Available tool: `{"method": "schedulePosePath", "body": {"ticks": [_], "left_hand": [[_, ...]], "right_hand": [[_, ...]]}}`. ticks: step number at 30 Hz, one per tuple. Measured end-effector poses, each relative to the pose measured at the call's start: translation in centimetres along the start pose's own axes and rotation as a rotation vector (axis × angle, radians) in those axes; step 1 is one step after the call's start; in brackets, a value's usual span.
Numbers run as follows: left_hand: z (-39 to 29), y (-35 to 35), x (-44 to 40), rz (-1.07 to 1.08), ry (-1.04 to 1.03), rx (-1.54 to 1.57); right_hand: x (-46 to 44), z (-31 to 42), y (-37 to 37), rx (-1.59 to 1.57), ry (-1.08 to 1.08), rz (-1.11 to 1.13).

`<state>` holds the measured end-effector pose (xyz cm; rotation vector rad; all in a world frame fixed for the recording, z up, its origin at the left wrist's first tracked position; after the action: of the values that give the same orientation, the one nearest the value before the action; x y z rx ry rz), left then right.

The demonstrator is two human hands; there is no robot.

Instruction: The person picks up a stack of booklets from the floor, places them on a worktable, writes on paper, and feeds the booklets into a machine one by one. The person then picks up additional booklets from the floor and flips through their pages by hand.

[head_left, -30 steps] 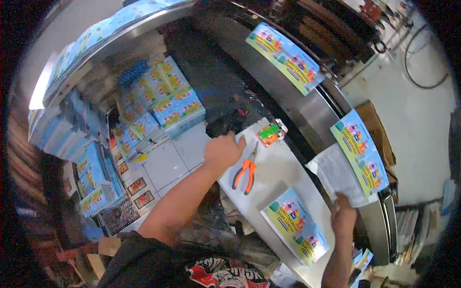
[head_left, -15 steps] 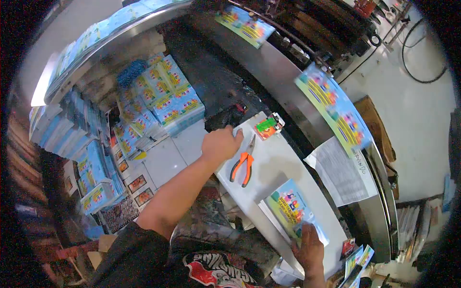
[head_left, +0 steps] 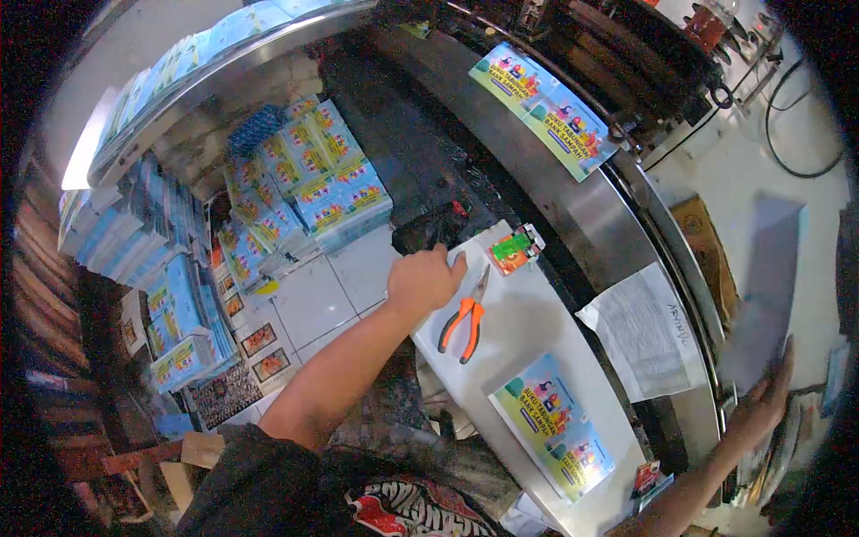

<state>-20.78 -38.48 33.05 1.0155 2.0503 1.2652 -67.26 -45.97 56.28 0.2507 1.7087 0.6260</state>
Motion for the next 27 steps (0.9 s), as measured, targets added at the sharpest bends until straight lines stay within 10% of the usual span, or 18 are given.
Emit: {"method": "schedulePosePath", "body": {"ticks": [4,6,8,14,27], "left_hand": [[-0.1,0.3,0.1,0.002,-0.013,-0.001],[0.1,-0.1,0.2,-0.015,-0.015,0.006],[0.3,-0.2,0.1,-0.034,-0.022,0.014],[0.5,-0.8,0.2,-0.088,-0.047,0.048],[0.6,-0.9,0.1,-0.085,-0.054,0.02]], "right_hand": [[-1.7,0.8,-8.4,0.009,0.233,-0.044],[1.4,3.3,-11.7,-0.107,0.054,0.273],[5.0,6.0,-12.7,0.221,0.467,0.313],[11.9,9.4,-5.7,-0.255,-0.032,0.77],[20.6,12.5,2.1,-0.321,0.093,1.089]]}}
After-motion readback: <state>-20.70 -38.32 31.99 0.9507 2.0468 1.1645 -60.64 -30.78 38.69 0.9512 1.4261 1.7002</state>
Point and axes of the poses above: each hand's wrist, its own x-axis away from the middle knuckle, its own y-axis out of the back of the hand, z = x × y, the point moved 1 cm from there along -x, towards the middle knuckle, and after that the axes turned 9 degrees about -z, right-handed, at the moved point
